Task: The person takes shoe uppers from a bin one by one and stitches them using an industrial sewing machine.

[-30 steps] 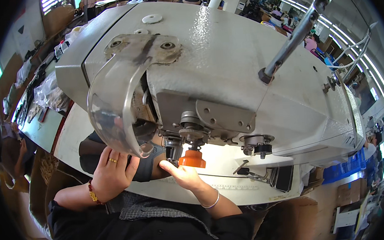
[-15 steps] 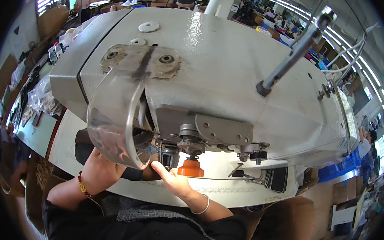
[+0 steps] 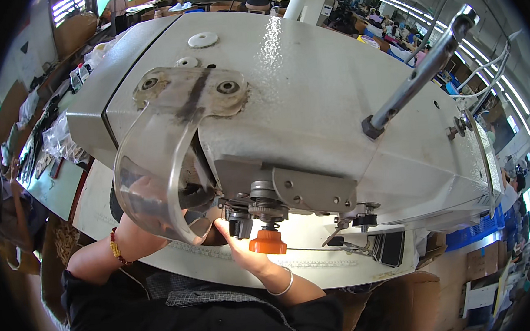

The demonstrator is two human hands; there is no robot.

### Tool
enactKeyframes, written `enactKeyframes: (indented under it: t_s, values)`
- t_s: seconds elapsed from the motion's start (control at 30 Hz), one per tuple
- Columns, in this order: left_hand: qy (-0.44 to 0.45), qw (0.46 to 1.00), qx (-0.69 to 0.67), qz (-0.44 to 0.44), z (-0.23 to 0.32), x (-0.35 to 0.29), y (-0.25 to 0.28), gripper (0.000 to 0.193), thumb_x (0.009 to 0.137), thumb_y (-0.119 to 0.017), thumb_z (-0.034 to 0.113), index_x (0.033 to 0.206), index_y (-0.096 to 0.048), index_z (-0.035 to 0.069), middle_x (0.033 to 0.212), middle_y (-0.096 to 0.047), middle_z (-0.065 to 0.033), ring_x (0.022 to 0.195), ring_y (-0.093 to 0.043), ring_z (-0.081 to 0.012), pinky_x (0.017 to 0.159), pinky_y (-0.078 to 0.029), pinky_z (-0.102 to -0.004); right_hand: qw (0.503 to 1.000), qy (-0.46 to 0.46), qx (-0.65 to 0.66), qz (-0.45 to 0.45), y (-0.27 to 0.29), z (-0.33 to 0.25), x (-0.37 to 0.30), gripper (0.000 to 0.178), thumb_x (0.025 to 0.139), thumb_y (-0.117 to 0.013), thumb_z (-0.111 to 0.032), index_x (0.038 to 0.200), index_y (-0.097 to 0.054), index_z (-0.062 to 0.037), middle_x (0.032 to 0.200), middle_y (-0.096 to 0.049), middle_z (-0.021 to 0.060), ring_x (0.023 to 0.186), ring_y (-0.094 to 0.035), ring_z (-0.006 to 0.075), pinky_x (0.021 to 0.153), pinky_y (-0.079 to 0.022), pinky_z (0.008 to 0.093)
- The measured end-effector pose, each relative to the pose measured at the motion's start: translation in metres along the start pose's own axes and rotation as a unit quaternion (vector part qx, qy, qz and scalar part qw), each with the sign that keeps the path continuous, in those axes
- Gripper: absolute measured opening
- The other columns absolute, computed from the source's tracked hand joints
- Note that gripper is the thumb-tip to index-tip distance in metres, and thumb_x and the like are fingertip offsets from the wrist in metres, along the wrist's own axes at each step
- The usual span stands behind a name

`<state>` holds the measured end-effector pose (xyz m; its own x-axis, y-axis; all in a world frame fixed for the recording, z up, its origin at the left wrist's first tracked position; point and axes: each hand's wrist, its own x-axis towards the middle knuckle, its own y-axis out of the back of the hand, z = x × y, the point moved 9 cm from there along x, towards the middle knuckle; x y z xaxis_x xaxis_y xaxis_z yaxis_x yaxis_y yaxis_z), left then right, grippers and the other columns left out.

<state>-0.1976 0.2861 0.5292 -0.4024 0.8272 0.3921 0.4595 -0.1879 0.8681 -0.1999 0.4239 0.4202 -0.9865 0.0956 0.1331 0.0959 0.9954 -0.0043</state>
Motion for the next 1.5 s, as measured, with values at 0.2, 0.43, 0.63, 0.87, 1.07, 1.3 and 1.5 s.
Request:
enactKeyframes:
  t_s: [0.2,0.43,0.63,0.87,1.07,1.3,1.5]
  values:
    - [-0.016,0.998,0.064,0.026,0.004,0.006,0.009,0.025,0.076,-0.054,0.012,0.099,-0.054,0.003,0.089,-0.057,-0.0154,0.092,-0.055,-0.0284,0.09,-0.043,-0.0426,0.905,-0.103,0.403,-0.092,-0.007,0.062,0.001,0.028,0.095,-0.046,-0.008,0.12,-0.052,0.002,0.12,-0.056,0.0123,0.118,-0.05,0.0192,0.103,-0.041,0.0325]
    - [-0.001,0.995,0.02,-0.094,-0.011,0.004,-0.021,0.038,0.069,-0.061,0.015,0.105,-0.055,0.003,0.089,-0.056,-0.0146,0.094,-0.055,-0.03,0.092,-0.039,-0.0436,0.944,0.047,0.3,-0.132,-0.007,0.046,-0.005,0.036,0.089,-0.06,-0.019,0.121,-0.053,-0.0034,0.116,-0.059,0.0072,0.11,-0.055,0.0156,0.092,-0.044,0.0286]
    - [0.001,0.995,-0.067,-0.079,-0.02,0.009,-0.013,0.062,0.054,-0.076,0.022,0.11,-0.057,0.005,0.105,-0.052,-0.0131,0.106,-0.048,-0.0304,0.094,-0.037,-0.0453,0.997,0.025,-0.032,-0.068,0.0,0.018,0.0,0.029,0.087,-0.066,-0.024,0.102,-0.051,-0.0037,0.099,-0.054,0.0035,0.091,-0.05,0.0123,0.078,-0.043,0.0269]
    - [-0.001,0.983,-0.149,-0.11,-0.029,0.003,-0.026,0.058,0.054,-0.077,0.025,0.107,-0.061,0.005,0.113,-0.051,-0.0129,0.112,-0.045,-0.0301,0.096,-0.037,-0.0448,0.992,-0.032,0.091,-0.078,-0.01,0.018,-0.009,0.036,0.087,-0.065,-0.015,0.116,-0.052,0.0032,0.109,-0.057,0.0071,0.097,-0.053,0.0131,0.085,-0.042,0.0253]
    - [-0.009,0.976,-0.194,-0.096,-0.031,0.012,-0.021,0.064,0.055,-0.077,0.025,0.112,-0.057,0.003,0.115,-0.05,-0.0153,0.114,-0.045,-0.0325,0.097,-0.037,-0.0438,0.983,-0.027,0.175,-0.054,-0.009,0.04,-0.008,0.037,0.088,-0.062,-0.008,0.121,-0.051,0.0032,0.118,-0.056,0.0082,0.107,-0.054,0.0147,0.094,-0.042,0.0278]
    - [0.004,0.974,-0.199,-0.103,-0.035,0.012,-0.042,0.066,0.055,-0.077,0.025,0.112,-0.053,0.001,0.115,-0.049,-0.0185,0.112,-0.047,-0.0344,0.095,-0.039,-0.0438,0.996,0.011,0.085,-0.029,0.002,0.05,0.0,0.033,0.088,-0.062,-0.008,0.118,-0.054,0.0028,0.115,-0.059,0.0077,0.104,-0.055,0.0151,0.092,-0.043,0.0276]
    - [0.01,0.964,-0.197,-0.18,-0.035,0.017,-0.043,0.067,0.053,-0.077,0.027,0.111,-0.055,0.001,0.113,-0.055,-0.0152,0.109,-0.051,-0.0299,0.094,-0.04,-0.0426,0.999,-0.014,0.038,-0.016,0.001,0.023,0.002,0.02,0.087,-0.063,-0.011,0.104,-0.061,0.0009,0.097,-0.062,0.0052,0.087,-0.057,0.0129,0.078,-0.046,0.0269]
